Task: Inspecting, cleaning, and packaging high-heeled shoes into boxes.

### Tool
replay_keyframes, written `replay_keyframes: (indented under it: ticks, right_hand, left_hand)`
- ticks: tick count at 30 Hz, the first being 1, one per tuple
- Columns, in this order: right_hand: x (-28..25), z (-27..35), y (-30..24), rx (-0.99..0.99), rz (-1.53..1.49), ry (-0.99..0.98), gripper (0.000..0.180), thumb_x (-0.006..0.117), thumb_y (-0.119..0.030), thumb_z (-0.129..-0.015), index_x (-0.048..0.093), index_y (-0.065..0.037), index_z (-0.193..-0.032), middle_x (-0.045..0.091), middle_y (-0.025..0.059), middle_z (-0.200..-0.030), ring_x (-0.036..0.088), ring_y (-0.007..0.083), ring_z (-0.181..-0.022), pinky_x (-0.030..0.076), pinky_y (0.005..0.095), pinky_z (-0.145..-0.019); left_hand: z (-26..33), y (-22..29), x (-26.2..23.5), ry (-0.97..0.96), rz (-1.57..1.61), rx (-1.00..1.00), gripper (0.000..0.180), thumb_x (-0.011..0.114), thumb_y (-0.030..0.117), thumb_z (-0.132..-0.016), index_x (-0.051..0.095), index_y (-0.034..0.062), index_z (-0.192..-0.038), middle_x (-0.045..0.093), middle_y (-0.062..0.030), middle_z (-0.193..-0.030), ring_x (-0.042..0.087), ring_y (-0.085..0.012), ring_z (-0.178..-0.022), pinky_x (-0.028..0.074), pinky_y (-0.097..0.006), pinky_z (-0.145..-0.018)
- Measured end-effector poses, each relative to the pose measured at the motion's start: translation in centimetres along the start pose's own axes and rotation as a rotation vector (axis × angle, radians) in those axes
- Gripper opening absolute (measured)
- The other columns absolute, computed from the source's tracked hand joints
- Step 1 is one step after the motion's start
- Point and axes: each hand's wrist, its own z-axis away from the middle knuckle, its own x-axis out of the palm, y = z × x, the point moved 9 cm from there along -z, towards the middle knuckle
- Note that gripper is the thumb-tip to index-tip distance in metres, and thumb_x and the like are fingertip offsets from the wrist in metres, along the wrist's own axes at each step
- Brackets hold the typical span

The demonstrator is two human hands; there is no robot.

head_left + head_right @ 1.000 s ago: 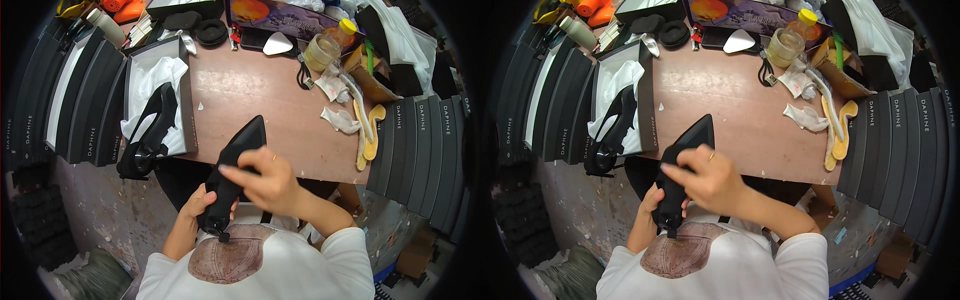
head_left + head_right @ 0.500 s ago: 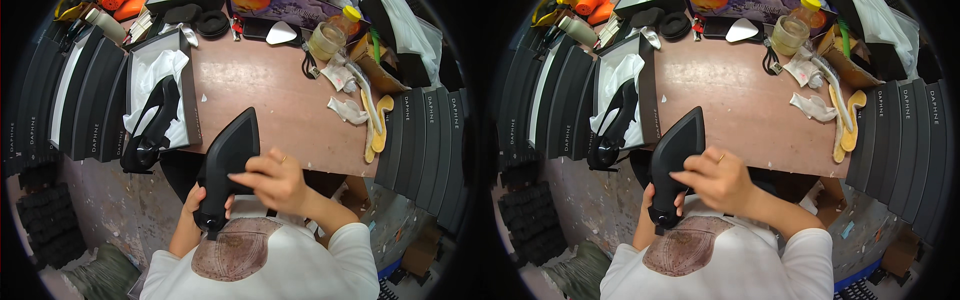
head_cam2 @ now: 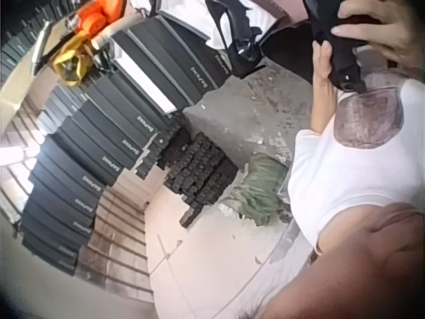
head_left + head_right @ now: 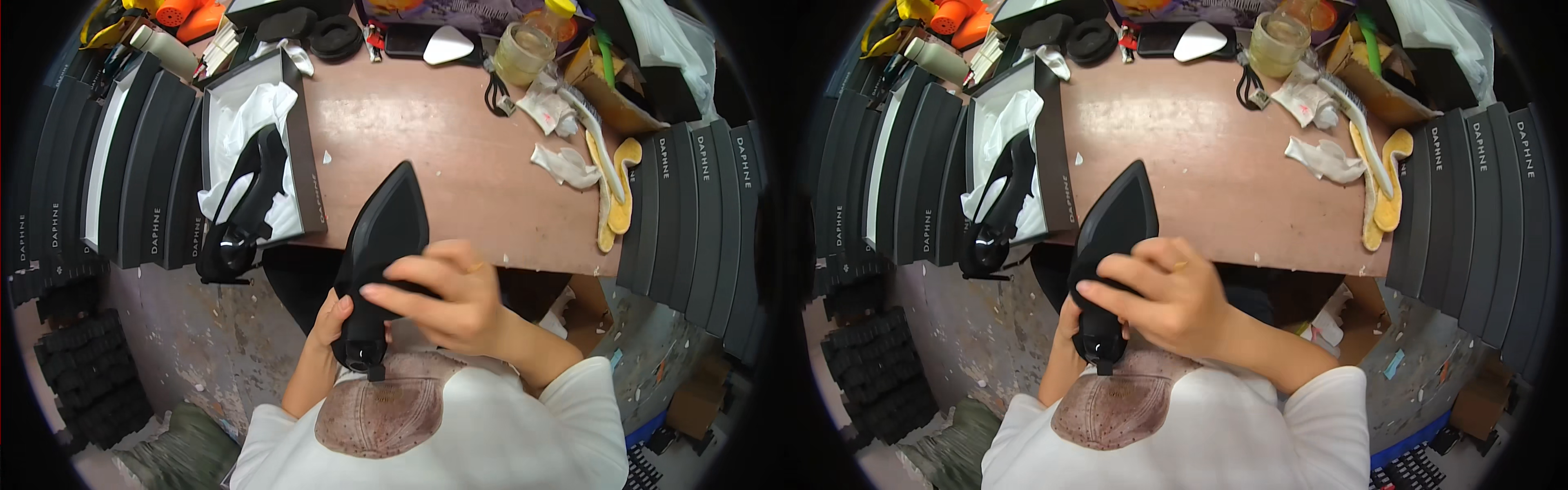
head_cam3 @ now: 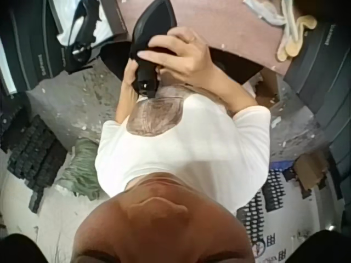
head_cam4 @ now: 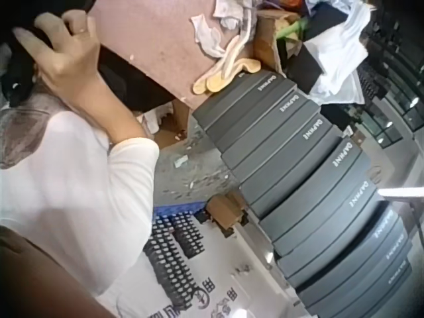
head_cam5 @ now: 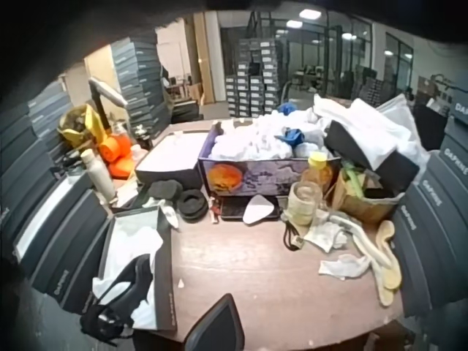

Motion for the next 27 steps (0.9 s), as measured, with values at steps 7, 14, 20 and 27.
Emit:
replay_keyframes:
  ticks: [7, 14, 20, 27]
  right_hand:
    - [-0.4, 1.1, 3.9, 0.113, 0.107, -0.116, 0.036, 0.064, -0.003, -0.059, 0.069, -0.012, -0.093, 0.058, -0.0003, -0.097, 0.052, 0.0202, -0.079, 0.043, 0.0296, -0.063]
    - [1.4, 2.2, 6.4, 0.247, 0.186, -0.016, 0.038, 0.062, 0.002, -0.054, 0.069, -0.010, -0.089, 0.057, 0.0034, -0.090, 0.052, 0.0218, -0.074, 0.045, 0.0338, -0.061]
    - [3.8, 3.2, 1.2, -0.117, 0.011, -0.173, 0.034, 0.066, -0.010, -0.056, 0.066, -0.008, -0.090, 0.057, 0.0020, -0.088, 0.052, 0.0200, -0.073, 0.044, 0.0308, -0.062]
    - [4.0, 2.7, 1.8, -0.094, -0.007, -0.138, 0.032, 0.066, -0.012, -0.059, 0.067, -0.009, -0.091, 0.058, 0.0018, -0.087, 0.050, 0.0202, -0.069, 0.044, 0.0301, -0.058]
  left_hand:
    - [-0.2, -0.6, -1.2, 0.017, 0.142, 0.036, 0.061, 0.049, 0.048, -0.091, 0.048, -0.0086, -0.112, 0.060, -0.0227, -0.082, 0.066, -0.0299, -0.061, 0.057, -0.035, -0.053]
    - [-0.5, -1.6, 0.2, -0.048, 0.112, -0.045, 0.060, 0.034, 0.049, -0.097, 0.051, -0.0065, -0.109, 0.062, -0.0192, -0.086, 0.067, -0.0261, -0.068, 0.057, -0.032, -0.059]
    - [-1.0, -1.7, -0.4, 0.114, 0.195, -0.172, 0.057, 0.034, 0.049, -0.097, 0.053, -0.0030, -0.112, 0.063, -0.0170, -0.090, 0.067, -0.0270, -0.066, 0.058, -0.035, -0.058]
    - [-1.6, -0.3, 1.2, 0.196, 0.196, -0.111, 0.050, 0.034, 0.041, -0.099, 0.054, -0.0034, -0.109, 0.064, -0.0159, -0.088, 0.066, -0.0236, -0.068, 0.057, -0.031, -0.060]
